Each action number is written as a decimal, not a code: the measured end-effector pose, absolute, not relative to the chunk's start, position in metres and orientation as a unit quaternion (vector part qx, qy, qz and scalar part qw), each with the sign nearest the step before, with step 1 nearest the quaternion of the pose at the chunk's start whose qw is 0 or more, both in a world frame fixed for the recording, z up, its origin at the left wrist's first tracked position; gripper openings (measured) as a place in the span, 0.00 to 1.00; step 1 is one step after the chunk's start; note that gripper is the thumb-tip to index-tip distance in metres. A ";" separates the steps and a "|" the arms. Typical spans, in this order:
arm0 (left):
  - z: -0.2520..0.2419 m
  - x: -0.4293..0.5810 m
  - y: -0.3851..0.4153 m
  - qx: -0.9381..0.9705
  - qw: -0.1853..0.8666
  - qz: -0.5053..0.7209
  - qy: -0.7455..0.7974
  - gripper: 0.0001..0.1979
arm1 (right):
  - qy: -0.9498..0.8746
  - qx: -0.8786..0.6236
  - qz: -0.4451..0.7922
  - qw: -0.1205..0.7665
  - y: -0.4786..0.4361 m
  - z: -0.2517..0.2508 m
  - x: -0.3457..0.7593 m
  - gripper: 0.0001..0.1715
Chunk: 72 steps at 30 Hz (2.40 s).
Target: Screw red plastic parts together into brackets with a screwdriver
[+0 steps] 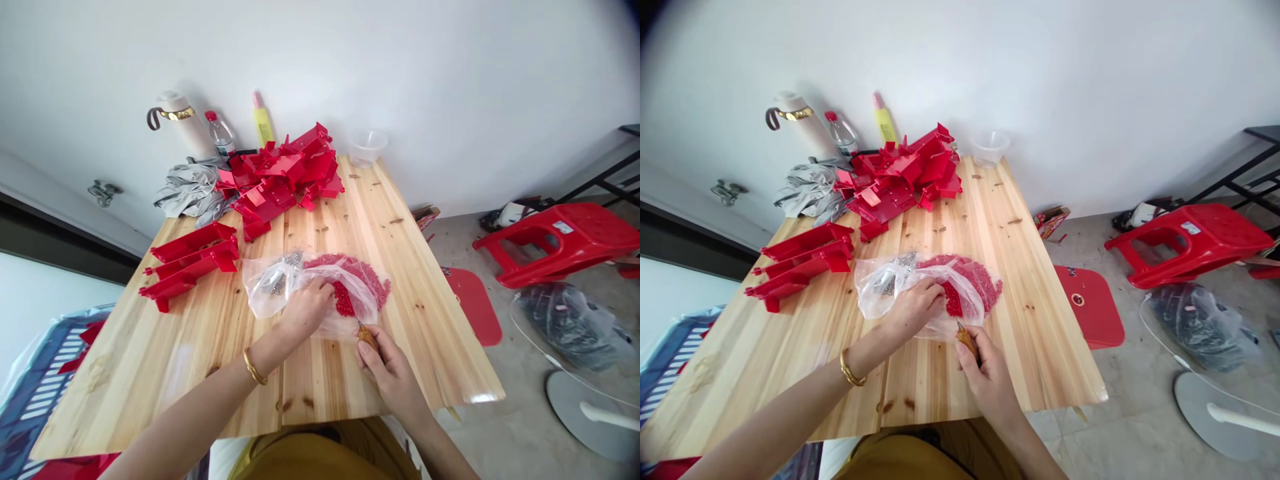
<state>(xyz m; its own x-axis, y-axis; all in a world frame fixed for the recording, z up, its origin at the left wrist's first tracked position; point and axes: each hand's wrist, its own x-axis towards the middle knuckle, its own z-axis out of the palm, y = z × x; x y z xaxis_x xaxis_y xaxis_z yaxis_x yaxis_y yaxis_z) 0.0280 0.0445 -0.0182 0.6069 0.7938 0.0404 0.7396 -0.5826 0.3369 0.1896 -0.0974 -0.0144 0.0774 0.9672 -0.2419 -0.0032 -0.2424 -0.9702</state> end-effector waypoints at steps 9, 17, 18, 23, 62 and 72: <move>-0.020 0.006 0.023 0.667 0.469 0.367 0.448 0.04 | -0.518 -0.587 0.466 0.412 -0.091 -0.013 0.190 0.17; -0.010 -0.003 0.008 0.447 0.636 0.464 0.424 0.12 | -0.632 -0.575 0.375 0.359 -0.074 0.003 0.171 0.15; -0.009 -0.004 0.007 0.441 0.640 0.472 0.417 0.12 | -0.641 -0.574 0.370 0.352 -0.073 0.004 0.169 0.15; -0.010 -0.011 -0.001 0.432 0.652 0.490 0.385 0.11 | -0.668 -0.573 0.342 0.331 -0.067 0.007 0.163 0.14; -0.034 -0.048 0.058 0.844 0.063 0.107 0.522 0.10 | -0.654 -0.563 0.374 0.339 -0.047 0.002 0.159 0.16; -0.020 -0.053 0.040 0.595 0.396 0.427 0.555 0.08 | -0.662 -0.555 0.369 0.342 -0.039 0.003 0.143 0.14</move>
<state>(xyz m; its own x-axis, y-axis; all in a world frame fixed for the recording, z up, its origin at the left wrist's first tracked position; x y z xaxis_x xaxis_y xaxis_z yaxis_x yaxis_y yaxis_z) -0.0528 0.0405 -0.0202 0.0201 0.9974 0.0692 0.3217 -0.0720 0.9441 0.1435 -0.0389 0.0027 -0.1491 0.9879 0.0431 0.4827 0.1107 -0.8688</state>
